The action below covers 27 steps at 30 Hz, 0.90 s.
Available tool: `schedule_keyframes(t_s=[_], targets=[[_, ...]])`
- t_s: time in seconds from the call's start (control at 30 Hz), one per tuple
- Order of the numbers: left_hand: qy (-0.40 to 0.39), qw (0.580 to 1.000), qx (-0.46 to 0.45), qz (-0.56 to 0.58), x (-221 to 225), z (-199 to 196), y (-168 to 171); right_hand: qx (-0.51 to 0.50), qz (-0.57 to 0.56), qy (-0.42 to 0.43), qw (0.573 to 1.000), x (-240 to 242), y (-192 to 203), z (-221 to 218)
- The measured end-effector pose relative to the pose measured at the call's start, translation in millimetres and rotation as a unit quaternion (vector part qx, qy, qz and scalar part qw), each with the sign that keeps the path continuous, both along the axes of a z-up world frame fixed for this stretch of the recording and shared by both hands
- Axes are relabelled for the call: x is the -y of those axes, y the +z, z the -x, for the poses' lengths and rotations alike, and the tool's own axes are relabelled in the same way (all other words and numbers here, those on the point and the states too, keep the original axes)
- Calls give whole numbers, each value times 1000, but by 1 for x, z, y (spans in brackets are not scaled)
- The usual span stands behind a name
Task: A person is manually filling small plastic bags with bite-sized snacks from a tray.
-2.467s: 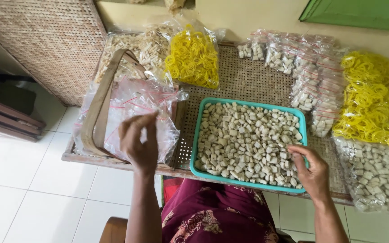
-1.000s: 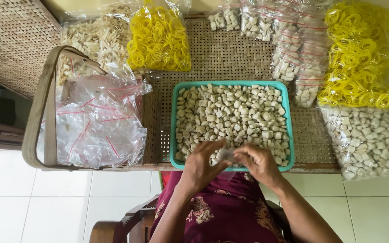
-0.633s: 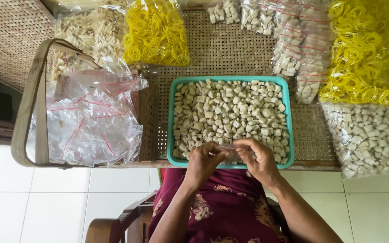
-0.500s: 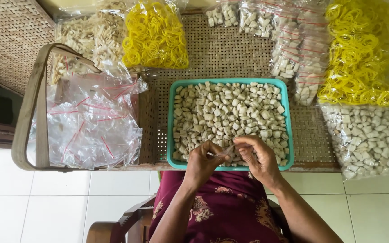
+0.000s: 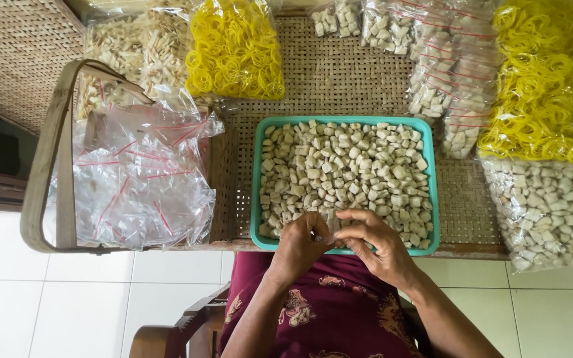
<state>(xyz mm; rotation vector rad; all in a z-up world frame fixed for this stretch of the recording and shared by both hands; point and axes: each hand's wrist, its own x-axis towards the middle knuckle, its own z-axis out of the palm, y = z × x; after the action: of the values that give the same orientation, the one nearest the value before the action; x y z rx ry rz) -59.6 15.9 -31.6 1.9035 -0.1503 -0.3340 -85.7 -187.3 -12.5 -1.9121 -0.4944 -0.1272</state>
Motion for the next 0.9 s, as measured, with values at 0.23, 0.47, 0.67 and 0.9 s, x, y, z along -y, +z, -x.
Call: schedule_keyframes(t_s=[0.23, 0.47, 0.67, 0.9], targets=[[-11, 999, 40, 12, 0, -4, 9, -2, 20, -13, 1000, -4, 17, -3], [-57, 996, 21, 65, -4, 1, 12, -17, 22, 2, 1000, -6, 22, -6], [-92, 994, 15, 57, -8, 1, 33, -8, 4, -38, 999, 6, -15, -3], [-97, 993, 65, 31, -13, -3, 49, 14, 5, -69, 998, 4, -4, -3]])
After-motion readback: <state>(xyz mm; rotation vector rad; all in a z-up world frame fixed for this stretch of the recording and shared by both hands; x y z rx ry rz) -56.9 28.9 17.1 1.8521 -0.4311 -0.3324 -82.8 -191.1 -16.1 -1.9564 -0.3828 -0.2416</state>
